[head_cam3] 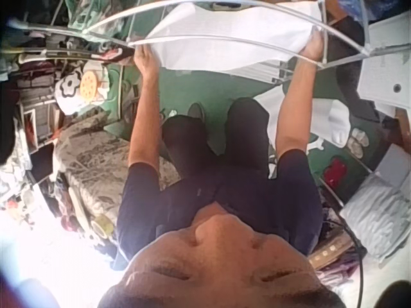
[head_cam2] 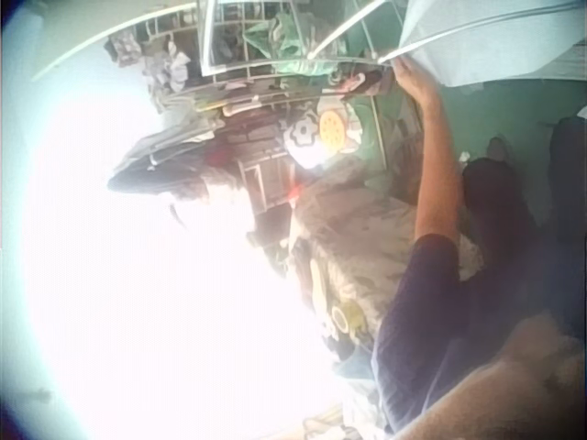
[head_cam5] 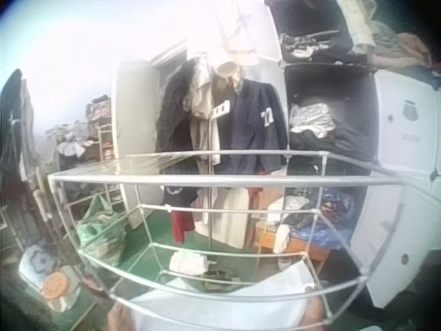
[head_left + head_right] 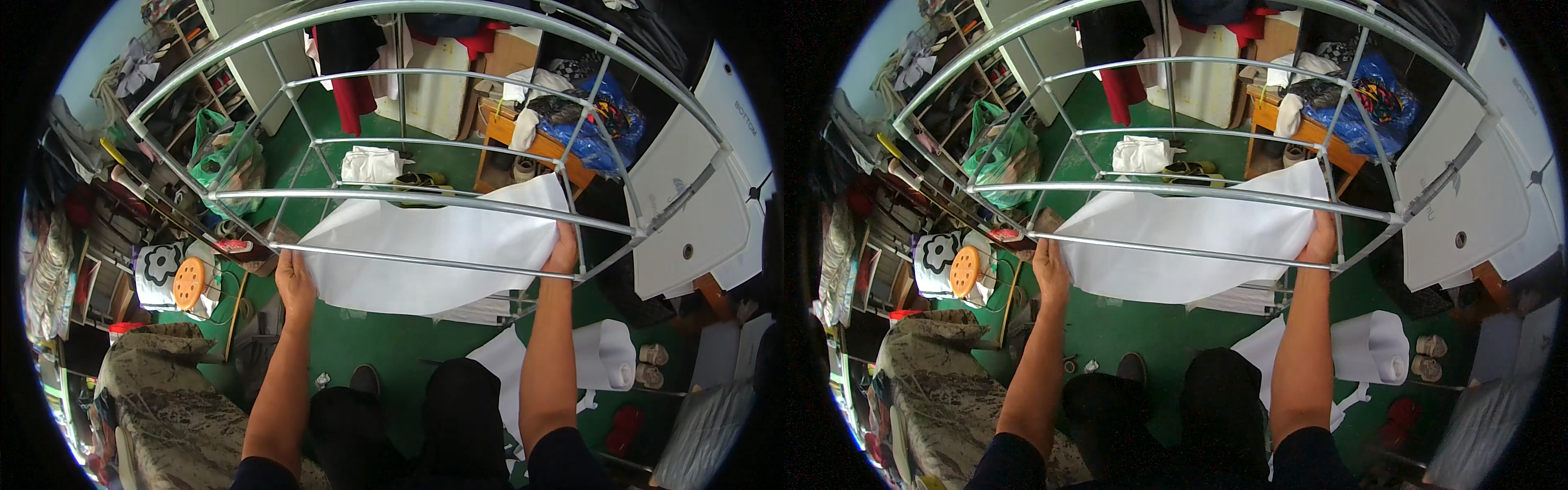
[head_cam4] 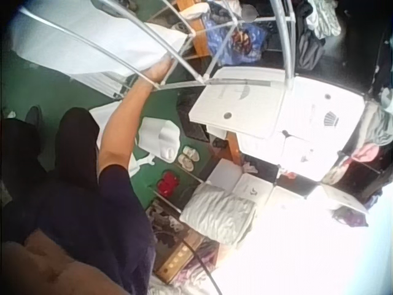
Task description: The person tapes a white sheet to a metal wire rack using yellow tape, then places the sheet onto the rack and smooths it into position. The person handles the sheet and tape throughout the process.
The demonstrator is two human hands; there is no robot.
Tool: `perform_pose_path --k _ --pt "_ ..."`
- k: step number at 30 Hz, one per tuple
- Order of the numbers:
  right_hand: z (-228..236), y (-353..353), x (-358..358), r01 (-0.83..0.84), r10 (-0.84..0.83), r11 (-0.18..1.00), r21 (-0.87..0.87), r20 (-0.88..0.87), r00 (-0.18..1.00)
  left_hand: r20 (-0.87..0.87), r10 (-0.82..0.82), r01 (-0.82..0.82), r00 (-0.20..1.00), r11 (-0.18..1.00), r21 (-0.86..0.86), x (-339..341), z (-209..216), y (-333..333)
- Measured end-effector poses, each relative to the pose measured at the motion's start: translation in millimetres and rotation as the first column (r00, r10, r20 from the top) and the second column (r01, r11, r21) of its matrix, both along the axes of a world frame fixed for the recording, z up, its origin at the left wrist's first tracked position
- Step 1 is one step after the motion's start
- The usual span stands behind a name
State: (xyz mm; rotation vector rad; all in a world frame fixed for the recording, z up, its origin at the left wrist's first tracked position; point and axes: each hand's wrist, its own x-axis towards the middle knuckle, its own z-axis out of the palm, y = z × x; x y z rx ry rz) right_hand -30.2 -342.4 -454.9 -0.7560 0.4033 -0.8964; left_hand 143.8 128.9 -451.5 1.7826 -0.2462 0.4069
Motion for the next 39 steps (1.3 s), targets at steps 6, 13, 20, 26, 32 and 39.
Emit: perform_pose_path --k 6,13,20,26,32,39 --pt "-6.1 1.0 5.9 0.052 -0.058 0.995 0.086 0.062 0.996 -0.238 -0.264 0.070 0.935 0.792 -0.607 16.7 -11.8 -12.2" --pt "0.1 12.5 6.9 0.072 -0.085 0.982 0.176 0.069 0.994 -0.260 -0.293 -0.007 0.920 0.650 -0.760 48.1 1.8 -26.3" --pt "-8.6 -2.0 12.5 -0.005 -0.020 0.990 0.140 0.177 0.984 -0.223 -0.389 0.088 0.894 0.639 -0.764 84.3 0.2 -30.5" --pt "-11.5 -1.6 20.6 0.144 -0.141 0.988 0.050 -0.062 0.988 -0.260 -0.247 0.046 0.934 0.801 -0.597 118.6 -11.9 -29.0" --pt "-39.0 -29.2 15.6 0.189 -0.362 0.905 -0.381 -0.456 0.813 -0.102 -0.195 0.161 0.975 0.948 -0.275 133.6 -18.8 -35.8" --pt "-9.9 -28.6 7.5 -0.308 -0.693 0.628 -0.715 -0.693 0.198 -0.252 0.075 -0.046 0.965 0.992 0.119 136.5 -14.7 -21.6"
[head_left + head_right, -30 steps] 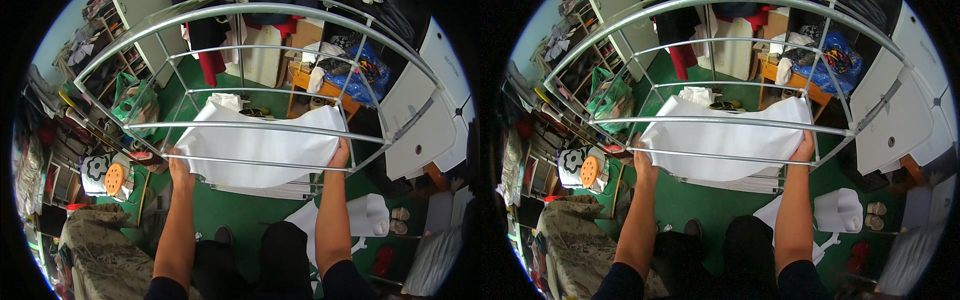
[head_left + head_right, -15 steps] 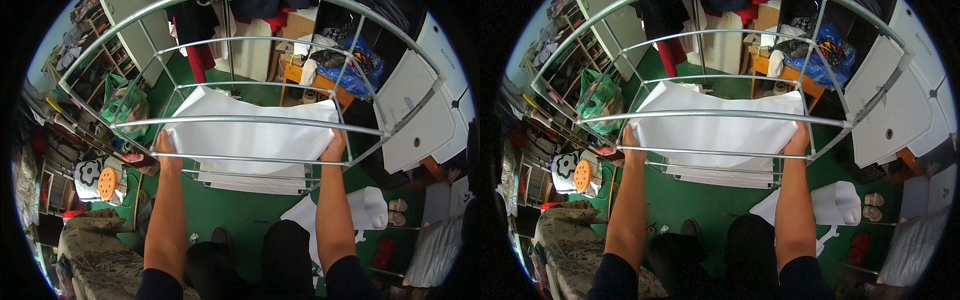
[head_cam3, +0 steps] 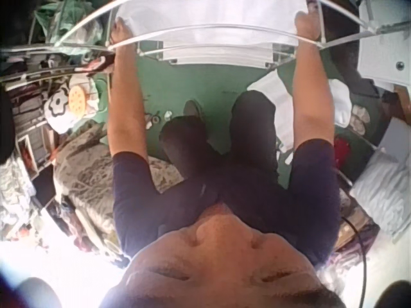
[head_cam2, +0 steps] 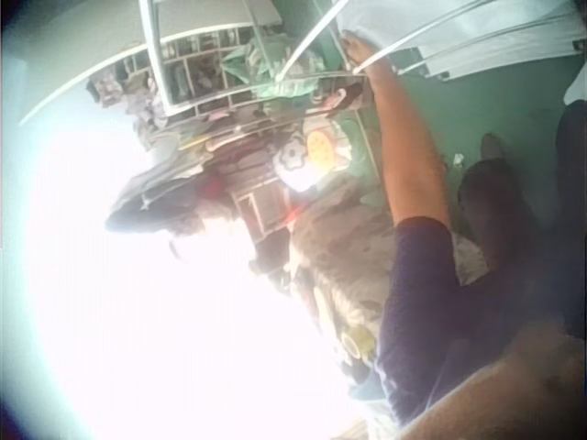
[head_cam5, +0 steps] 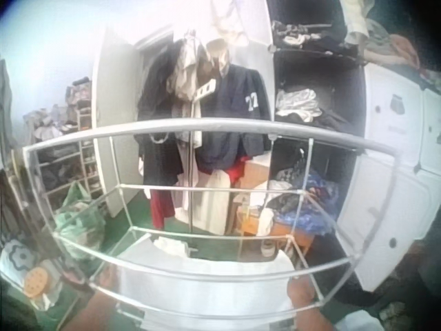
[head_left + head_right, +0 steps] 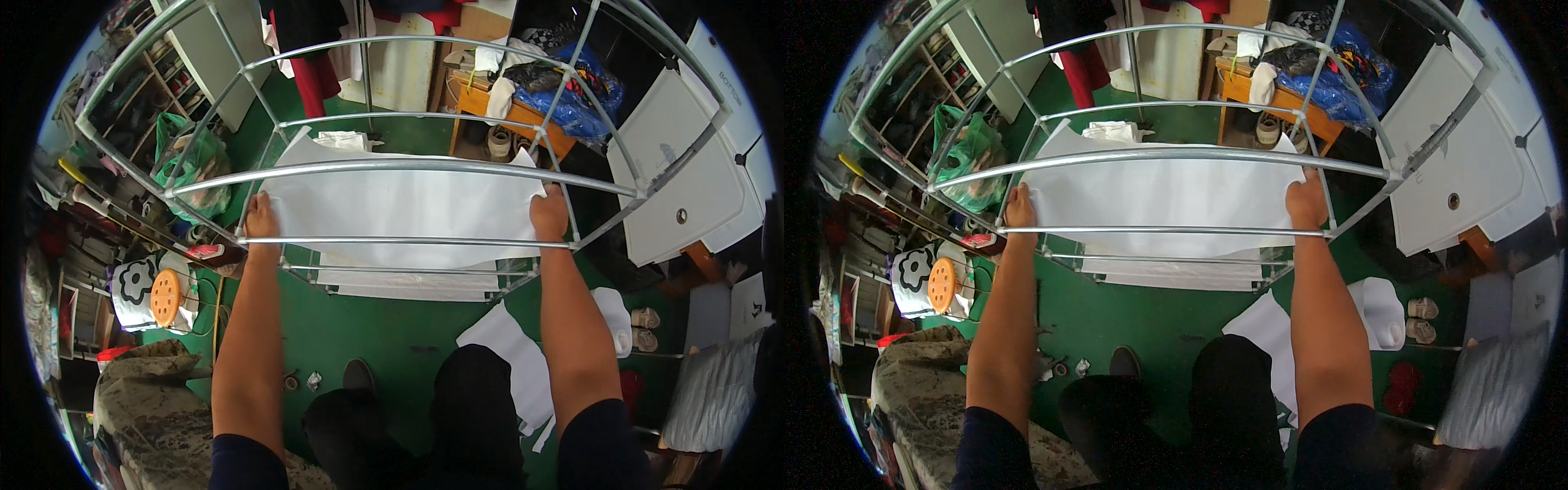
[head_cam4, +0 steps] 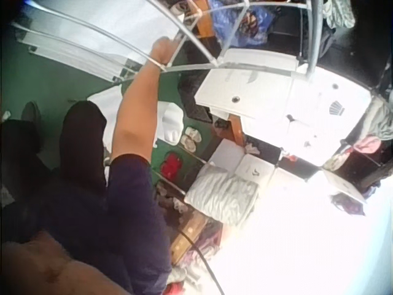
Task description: The person tapes a white sheet to a metal wire rack using yellow tape, then places the sheet onto the rack and smooths it into position. The person handles the sheet and tape throughout the process.
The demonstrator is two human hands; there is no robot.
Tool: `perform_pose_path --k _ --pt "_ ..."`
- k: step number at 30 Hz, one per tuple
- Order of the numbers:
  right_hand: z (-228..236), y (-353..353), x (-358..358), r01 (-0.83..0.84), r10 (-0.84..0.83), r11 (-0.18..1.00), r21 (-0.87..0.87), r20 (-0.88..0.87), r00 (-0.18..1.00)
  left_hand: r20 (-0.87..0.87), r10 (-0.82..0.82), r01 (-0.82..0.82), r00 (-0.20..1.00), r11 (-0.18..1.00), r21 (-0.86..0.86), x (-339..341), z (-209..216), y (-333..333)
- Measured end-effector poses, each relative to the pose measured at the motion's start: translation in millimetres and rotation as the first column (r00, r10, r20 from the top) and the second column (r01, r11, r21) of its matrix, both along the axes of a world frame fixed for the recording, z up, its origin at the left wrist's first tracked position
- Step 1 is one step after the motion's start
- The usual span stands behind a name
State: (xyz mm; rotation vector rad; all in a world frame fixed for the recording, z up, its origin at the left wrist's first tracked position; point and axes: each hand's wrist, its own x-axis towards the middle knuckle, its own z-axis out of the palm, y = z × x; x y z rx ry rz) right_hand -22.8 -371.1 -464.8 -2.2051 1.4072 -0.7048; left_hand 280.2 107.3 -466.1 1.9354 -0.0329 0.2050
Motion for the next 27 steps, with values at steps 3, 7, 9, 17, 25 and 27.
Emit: perform_pose_path --k 3,7,9,17,25,27 --pt "7.9 13.6 3.8 0.069 -0.080 0.994 -0.083 -0.147 0.986 0.084 0.046 -0.073 0.995 0.933 0.353 5.2 2.5 0.5" --pt "12.6 21.9 4.3 0.141 -0.144 0.990 -0.030 -0.223 0.964 0.002 0.093 -0.072 0.996 0.756 0.651 4.2 9.5 -8.7" --pt "1.3 6.9 0.6 0.146 -0.157 0.987 -0.066 -0.233 0.960 -0.037 0.049 -0.006 0.998 0.677 0.736 4.7 15.1 -10.5" --pt "3.3 11.1 6.3 0.067 -0.122 0.984 -0.163 -0.359 0.925 0.030 -0.047 -0.011 0.998 0.374 0.927 -1.0 22.2 -11.7" --pt "6.2 13.9 11.5 0.122 -0.194 0.959 -0.255 -0.278 0.941 0.052 0.029 -0.060 0.998 0.488 0.871 4.9 24.8 -10.3" --pt "16.4 24.0 11.4 0.156 -0.214 0.961 -0.230 -0.251 0.944 0.054 0.039 -0.067 0.998 0.489 0.870 5.4 21.7 -8.8"
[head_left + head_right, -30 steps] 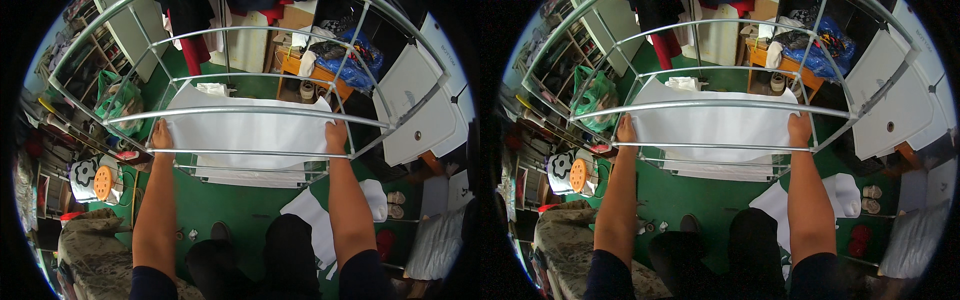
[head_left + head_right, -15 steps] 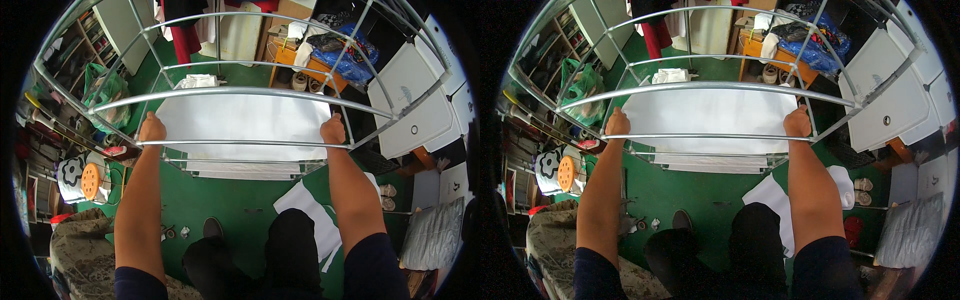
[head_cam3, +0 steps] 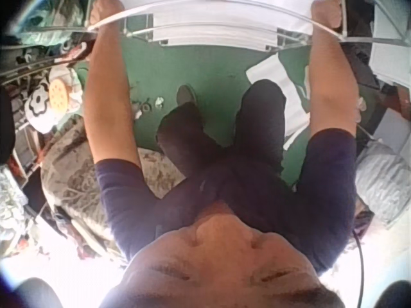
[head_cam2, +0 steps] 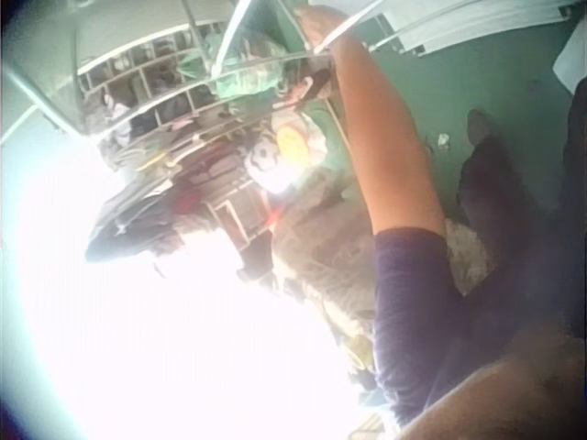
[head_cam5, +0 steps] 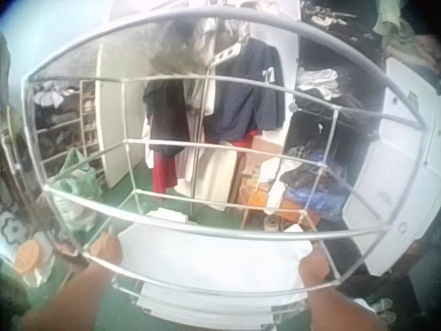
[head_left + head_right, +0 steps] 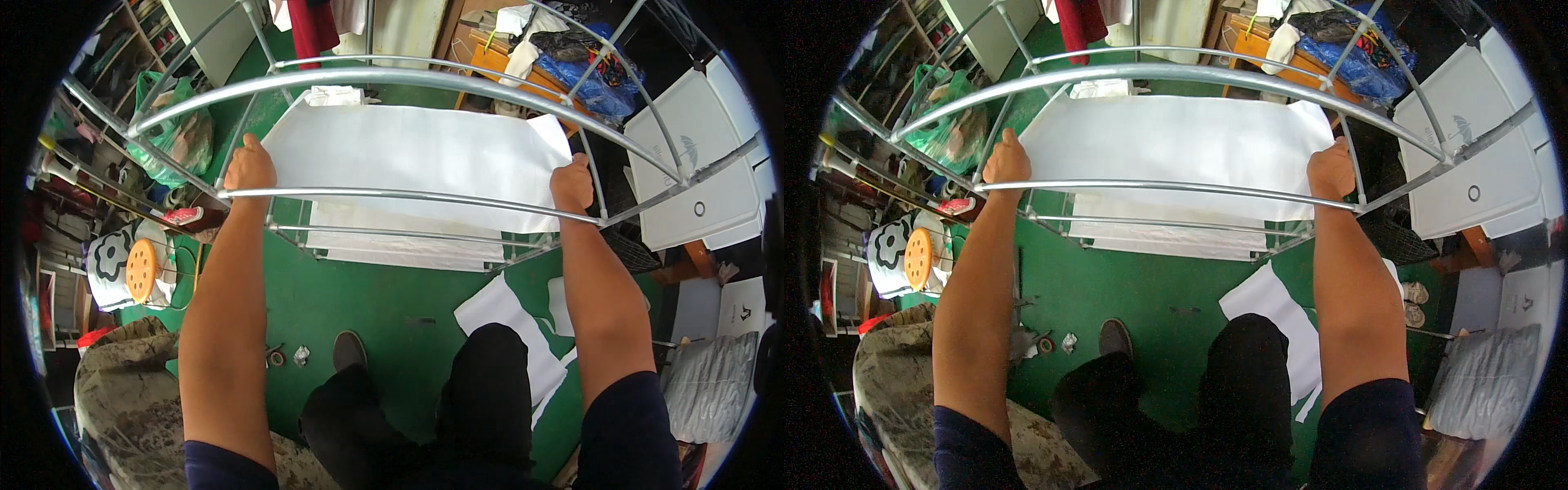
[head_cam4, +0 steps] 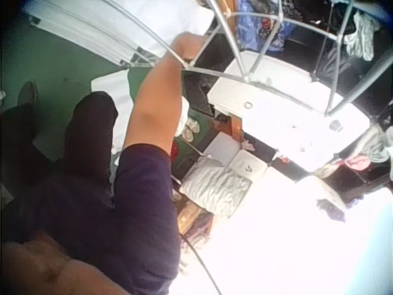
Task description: The person tapes a white sheet to a metal wire rack using yellow tape, then places the sheet onto the rack and smooths it into position. The person handles the sheet and tape throughout the process.
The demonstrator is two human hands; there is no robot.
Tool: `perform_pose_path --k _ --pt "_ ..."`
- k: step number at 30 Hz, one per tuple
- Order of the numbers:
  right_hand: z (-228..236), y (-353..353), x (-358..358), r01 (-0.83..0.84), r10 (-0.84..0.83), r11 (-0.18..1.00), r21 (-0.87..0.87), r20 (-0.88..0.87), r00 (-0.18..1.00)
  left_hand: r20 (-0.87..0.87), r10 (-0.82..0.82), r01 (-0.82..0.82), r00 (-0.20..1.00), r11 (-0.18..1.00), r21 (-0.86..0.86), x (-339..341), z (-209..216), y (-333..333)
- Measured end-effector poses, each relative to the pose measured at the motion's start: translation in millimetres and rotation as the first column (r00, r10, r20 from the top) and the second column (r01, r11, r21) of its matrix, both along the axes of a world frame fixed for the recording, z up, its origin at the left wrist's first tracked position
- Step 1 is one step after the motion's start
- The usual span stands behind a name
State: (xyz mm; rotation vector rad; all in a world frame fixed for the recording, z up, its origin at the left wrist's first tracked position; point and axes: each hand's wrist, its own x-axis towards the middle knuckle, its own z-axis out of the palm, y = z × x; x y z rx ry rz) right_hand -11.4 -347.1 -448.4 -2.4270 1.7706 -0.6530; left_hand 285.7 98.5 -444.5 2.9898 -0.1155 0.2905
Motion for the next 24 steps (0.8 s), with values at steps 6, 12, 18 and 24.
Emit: perform_pose_path --k 6,12,18,24 --pt "-6.4 -11.6 -3.1 0.059 -0.061 0.993 0.100 0.014 0.998 -0.035 -0.109 0.114 0.993 0.975 0.189 -1.8 -0.3 -1.5" --pt "-14.4 -12.5 -10.9 0.037 -0.015 0.973 0.230 -0.097 0.995 -0.149 -0.150 0.189 0.977 0.936 0.298 2.5 -9.2 -0.5" --pt "-15.2 -11.1 -9.0 0.061 -0.028 0.965 0.253 -0.132 0.991 -0.179 -0.105 0.169 0.978 0.901 0.399 4.1 -18.1 -3.2" --pt "-9.1 -13.8 -6.1 0.054 -0.034 0.990 0.133 -0.149 0.988 -0.073 -0.207 0.219 0.976 0.884 0.414 8.1 -13.0 -2.0"
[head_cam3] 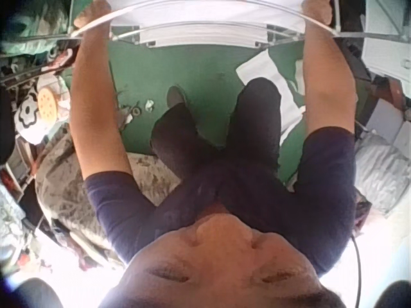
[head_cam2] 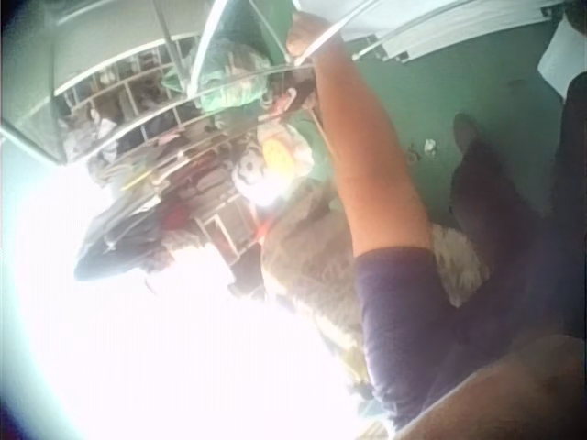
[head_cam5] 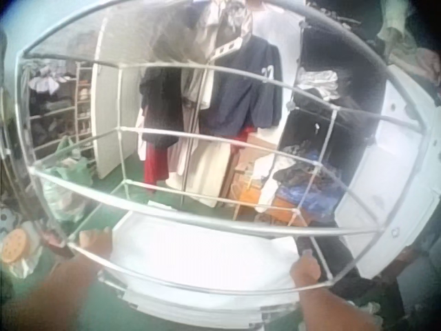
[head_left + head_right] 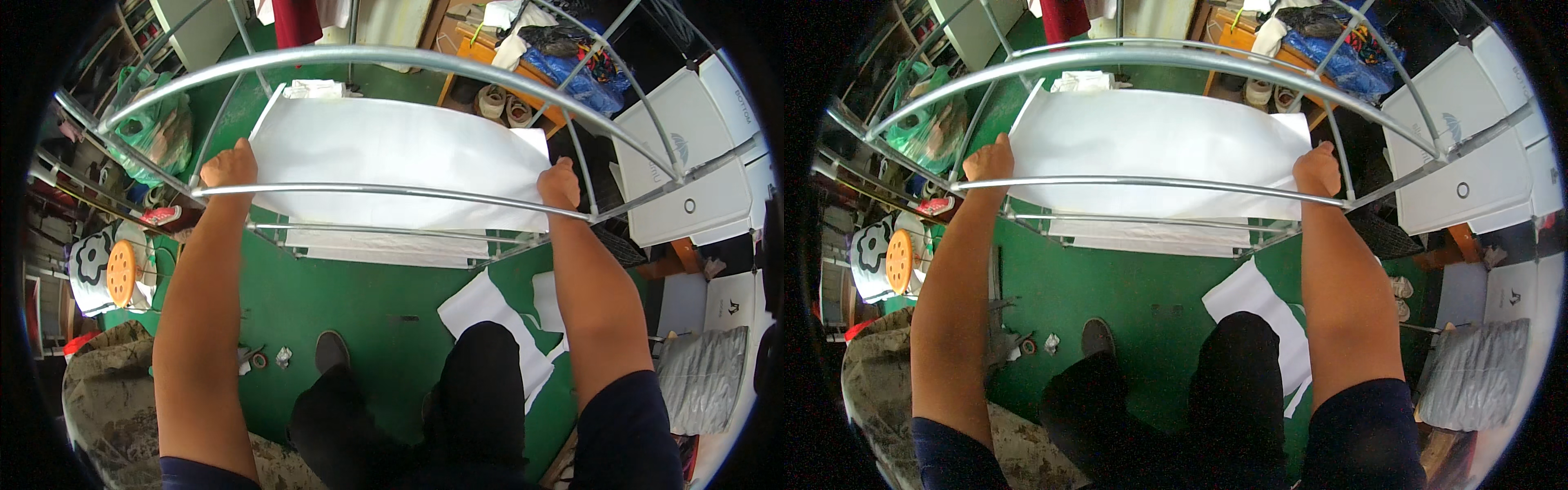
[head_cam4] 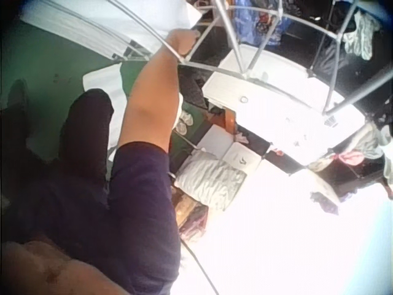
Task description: The person tapes a white sheet to a metal wire rack using yellow tape, then places the sheet onto the rack and smooths it into position. The person handles the sheet and tape throughout the process.
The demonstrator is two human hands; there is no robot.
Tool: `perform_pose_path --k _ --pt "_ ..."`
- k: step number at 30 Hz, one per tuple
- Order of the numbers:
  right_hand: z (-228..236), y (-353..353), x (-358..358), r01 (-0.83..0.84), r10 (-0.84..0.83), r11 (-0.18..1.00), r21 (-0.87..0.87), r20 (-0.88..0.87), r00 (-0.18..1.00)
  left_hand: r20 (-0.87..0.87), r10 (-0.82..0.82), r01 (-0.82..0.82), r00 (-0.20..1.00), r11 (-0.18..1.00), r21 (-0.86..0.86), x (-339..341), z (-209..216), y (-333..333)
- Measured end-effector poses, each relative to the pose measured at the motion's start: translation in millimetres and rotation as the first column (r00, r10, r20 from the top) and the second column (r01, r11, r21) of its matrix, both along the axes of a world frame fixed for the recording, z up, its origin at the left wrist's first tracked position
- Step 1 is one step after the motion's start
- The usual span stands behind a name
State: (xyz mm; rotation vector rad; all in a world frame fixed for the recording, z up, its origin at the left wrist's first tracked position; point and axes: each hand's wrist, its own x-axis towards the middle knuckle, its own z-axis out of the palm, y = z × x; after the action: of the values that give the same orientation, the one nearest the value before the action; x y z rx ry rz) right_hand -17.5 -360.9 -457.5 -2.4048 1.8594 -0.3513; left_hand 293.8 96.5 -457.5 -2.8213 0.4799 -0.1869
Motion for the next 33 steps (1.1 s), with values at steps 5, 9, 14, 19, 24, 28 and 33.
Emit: perform_pose_path --k 5,9,14,19,24,28,33 --pt "-8.7 -14.8 -6.1 -0.043 0.048 0.995 -0.086 0.063 0.997 0.030 -0.021 0.020 0.999 1.000 0.005 -7.8 4.1 -0.5" --pt "4.0 -0.1 1.6 -0.003 0.004 1.000 -0.020 0.075 0.997 0.107 -0.053 0.052 0.993 0.999 0.007 -2.0 15.1 13.6" --pt "-0.3 1.3 2.7 0.116 -0.132 0.980 0.162 0.089 0.987 -0.027 -0.049 0.050 0.998 0.999 0.020 -8.8 12.7 8.1" --pt "-8.7 -5.3 -7.8 0.027 -0.031 0.988 0.152 0.029 0.999 -0.101 0.052 -0.046 0.993 0.997 0.067 -10.1 6.8 3.1" --pt "-7.7 3.3 -6.8 0.007 -0.011 0.990 0.141 0.030 0.999 -0.181 0.166 -0.134 0.969 0.975 0.177 -18.6 0.9 -4.9" --pt "-8.7 5.2 -8.2 0.007 -0.013 0.993 0.119 0.045 0.999 -0.205 0.168 -0.137 0.964 0.978 0.159 -21.4 0.8 -4.7" --pt "-19.9 1.3 -10.8 -0.024 0.024 0.994 0.108 0.005 1.000 -0.209 0.202 -0.177 0.957 0.975 0.134 -16.1 -1.8 -3.2"
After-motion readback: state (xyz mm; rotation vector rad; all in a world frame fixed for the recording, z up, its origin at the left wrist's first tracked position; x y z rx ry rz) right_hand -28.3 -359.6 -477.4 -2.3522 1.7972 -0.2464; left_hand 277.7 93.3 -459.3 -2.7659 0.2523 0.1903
